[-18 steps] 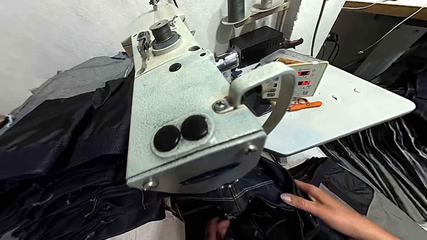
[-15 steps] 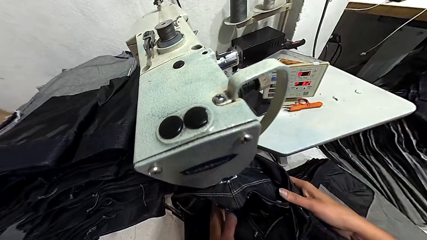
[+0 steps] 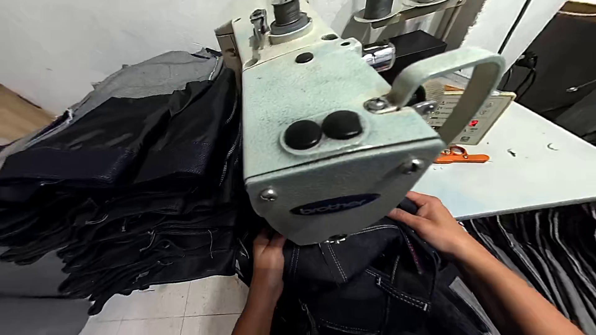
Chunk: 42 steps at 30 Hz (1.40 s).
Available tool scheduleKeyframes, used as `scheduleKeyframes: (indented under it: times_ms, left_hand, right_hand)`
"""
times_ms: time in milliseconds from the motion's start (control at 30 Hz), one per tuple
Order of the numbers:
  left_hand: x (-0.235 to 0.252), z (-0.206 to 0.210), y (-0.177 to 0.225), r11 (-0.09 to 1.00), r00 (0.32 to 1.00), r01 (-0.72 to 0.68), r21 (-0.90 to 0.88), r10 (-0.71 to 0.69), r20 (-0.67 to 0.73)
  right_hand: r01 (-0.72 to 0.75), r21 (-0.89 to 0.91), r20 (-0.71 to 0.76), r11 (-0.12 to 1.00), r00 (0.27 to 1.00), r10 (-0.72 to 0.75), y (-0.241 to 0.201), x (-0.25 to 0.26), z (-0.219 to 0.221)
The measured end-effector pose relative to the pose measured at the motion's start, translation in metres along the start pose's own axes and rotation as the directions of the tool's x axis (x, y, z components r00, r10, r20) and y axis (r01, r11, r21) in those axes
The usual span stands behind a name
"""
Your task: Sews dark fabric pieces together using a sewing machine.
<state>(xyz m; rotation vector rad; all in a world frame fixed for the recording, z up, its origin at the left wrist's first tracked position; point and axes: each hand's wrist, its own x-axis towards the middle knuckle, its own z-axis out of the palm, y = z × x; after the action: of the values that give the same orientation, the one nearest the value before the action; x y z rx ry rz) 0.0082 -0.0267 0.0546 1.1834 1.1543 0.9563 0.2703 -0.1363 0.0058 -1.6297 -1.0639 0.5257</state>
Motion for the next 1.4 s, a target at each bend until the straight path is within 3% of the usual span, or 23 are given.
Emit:
scheduleKeyframes:
  times_ms: [200, 400, 833, 967, 1067, 1167, 1267, 1400]
  left_hand:
    - [-0.002, -0.007, -0.014, 0.992, 0.993, -0.097, 0.078, 0.092, 0.073]
    - [0.004, -0.008, -0.020, 0.977, 0.980, -0.174, 0.122, 0.159, 0.120]
    - [0.008, -0.014, -0.026, 0.963, 0.963, -0.249, 0.101, 0.235, 0.133]
    - [0.011, -0.021, -0.021, 0.954, 0.955, -0.245, 0.173, 0.207, 0.211]
    - [0.007, -0.034, -0.013, 0.825, 0.936, -0.328, 0.461, 0.219, 0.274]
    - [-0.005, -0.048, 0.004, 0.637, 0.925, -0.380, 0.671, 0.278, 0.260]
    - [-0.027, -0.056, 0.025, 0.495, 0.890, -0.430, 0.755, 0.372, 0.264]
    - [-0.052, -0.057, 0.037, 0.441, 0.828, -0.552, 0.708, 0.392, 0.401]
  right_hand:
    - [-0.070, 0.058, 0.064, 0.996, 0.996, 0.067, 0.010, -0.015, -0.005]
    - [-0.148, 0.078, 0.024, 0.986, 0.989, 0.146, 0.008, -0.024, -0.002]
    - [-0.097, 0.121, 0.041, 0.988, 0.995, 0.092, 0.005, -0.022, 0.000]
    - [-0.072, 0.134, 0.078, 0.988, 0.995, 0.062, 0.005, -0.020, -0.001]
    - [-0.067, 0.105, 0.143, 0.992, 0.988, 0.052, 0.005, -0.020, -0.008]
    - [0.078, -0.112, 0.176, 0.991, 0.983, -0.058, 0.005, -0.032, -0.018]
    - [0.131, -0.334, 0.175, 0.934, 0.982, -0.075, -0.010, -0.054, -0.032]
    - [-0.024, -0.458, 0.120, 0.889, 0.989, 0.088, -0.018, -0.082, -0.023]
